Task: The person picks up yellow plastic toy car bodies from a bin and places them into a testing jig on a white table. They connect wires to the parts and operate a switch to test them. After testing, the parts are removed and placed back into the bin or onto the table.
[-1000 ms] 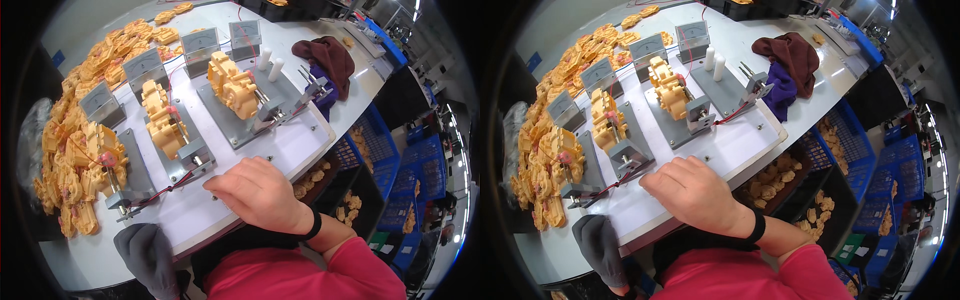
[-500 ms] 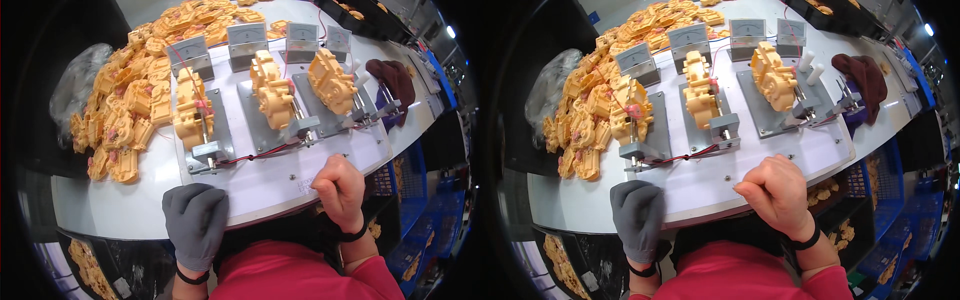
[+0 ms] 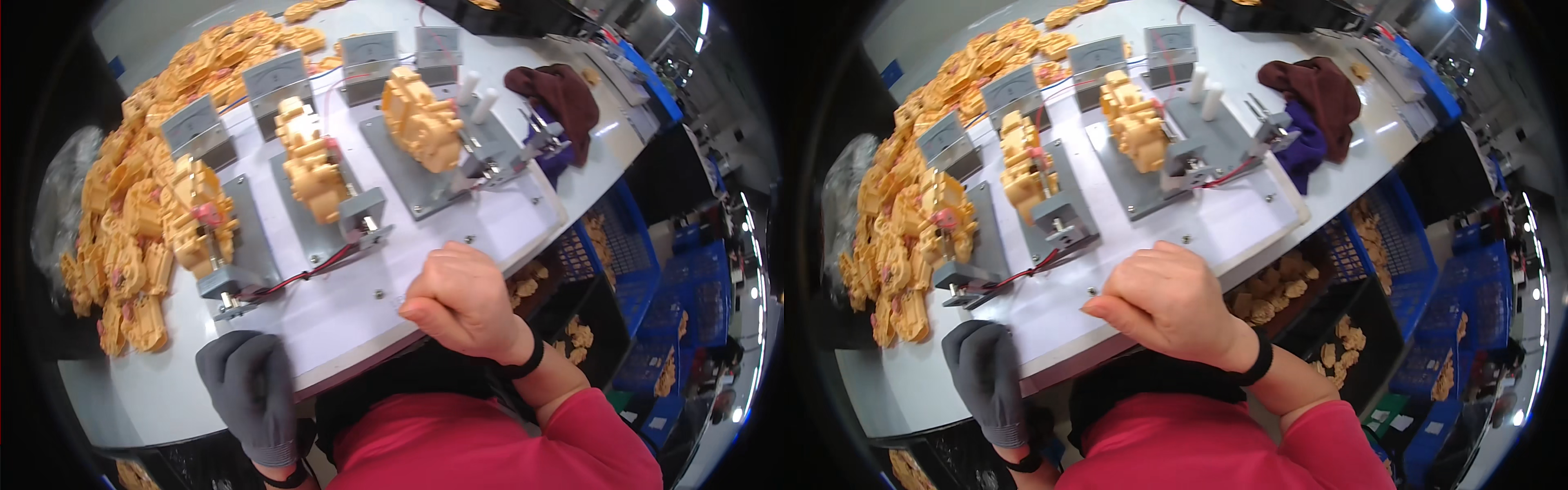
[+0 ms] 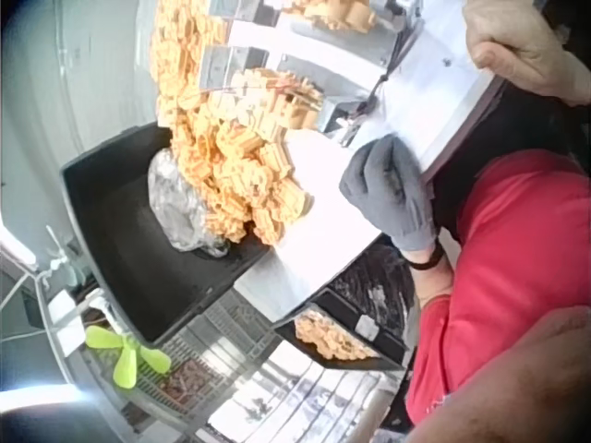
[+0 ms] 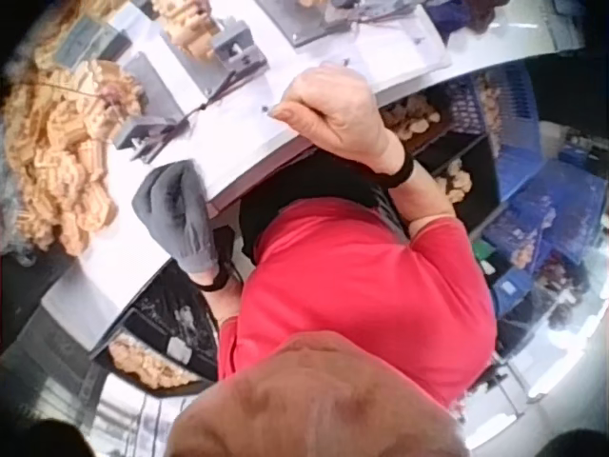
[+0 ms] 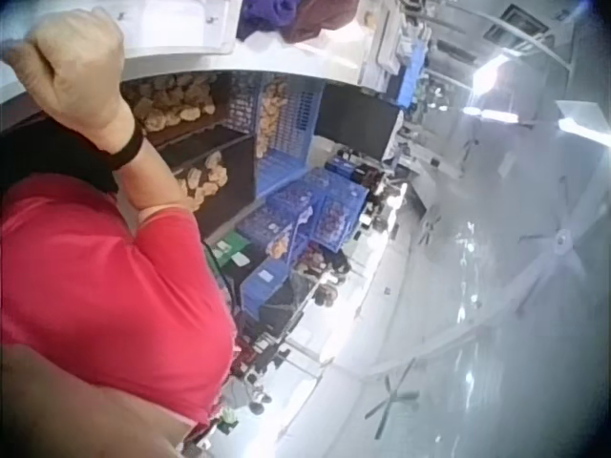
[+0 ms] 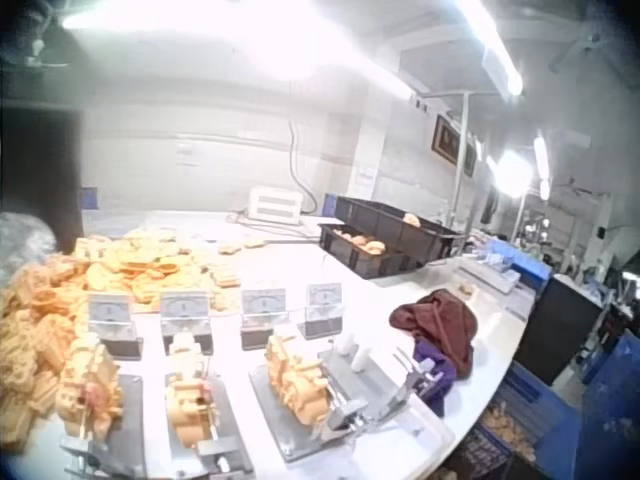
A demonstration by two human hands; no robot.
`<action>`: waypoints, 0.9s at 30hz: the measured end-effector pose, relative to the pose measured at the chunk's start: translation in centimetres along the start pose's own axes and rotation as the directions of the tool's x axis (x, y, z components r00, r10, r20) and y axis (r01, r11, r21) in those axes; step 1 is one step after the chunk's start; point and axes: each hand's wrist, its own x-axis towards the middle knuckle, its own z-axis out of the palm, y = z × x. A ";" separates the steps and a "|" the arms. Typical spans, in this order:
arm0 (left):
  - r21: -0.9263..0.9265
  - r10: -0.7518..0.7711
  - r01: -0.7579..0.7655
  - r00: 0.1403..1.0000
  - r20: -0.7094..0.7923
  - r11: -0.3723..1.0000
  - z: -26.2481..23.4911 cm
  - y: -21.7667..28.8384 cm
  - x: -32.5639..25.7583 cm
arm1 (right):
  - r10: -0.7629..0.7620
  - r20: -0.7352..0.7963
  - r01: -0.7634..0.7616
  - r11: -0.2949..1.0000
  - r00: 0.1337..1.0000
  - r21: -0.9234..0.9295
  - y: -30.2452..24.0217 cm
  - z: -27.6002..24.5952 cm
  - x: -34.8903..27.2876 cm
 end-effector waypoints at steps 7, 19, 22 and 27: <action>-0.005 -0.024 0.024 0.999 0.042 1.000 0.1 -0.8 -0.3 | 0.115 -0.505 0.046 0.954 0.856 0.296 2.8 -10.4 -0.8; 0.067 -0.003 -0.008 0.989 0.150 0.998 -0.7 -2.6 -0.9 | 0.375 -0.160 -0.401 0.756 0.913 -0.517 15.2 -19.5 -4.3; 0.020 0.026 -0.029 0.987 0.157 0.999 -0.7 -2.6 -0.8 | 0.334 -0.503 -0.554 0.736 0.797 -0.389 13.1 -22.1 -4.1; -0.017 -0.030 0.033 0.985 0.167 0.999 -0.9 -1.1 -0.4 | 0.651 -0.289 -0.320 0.650 0.701 0.689 9.6 -24.0 -4.1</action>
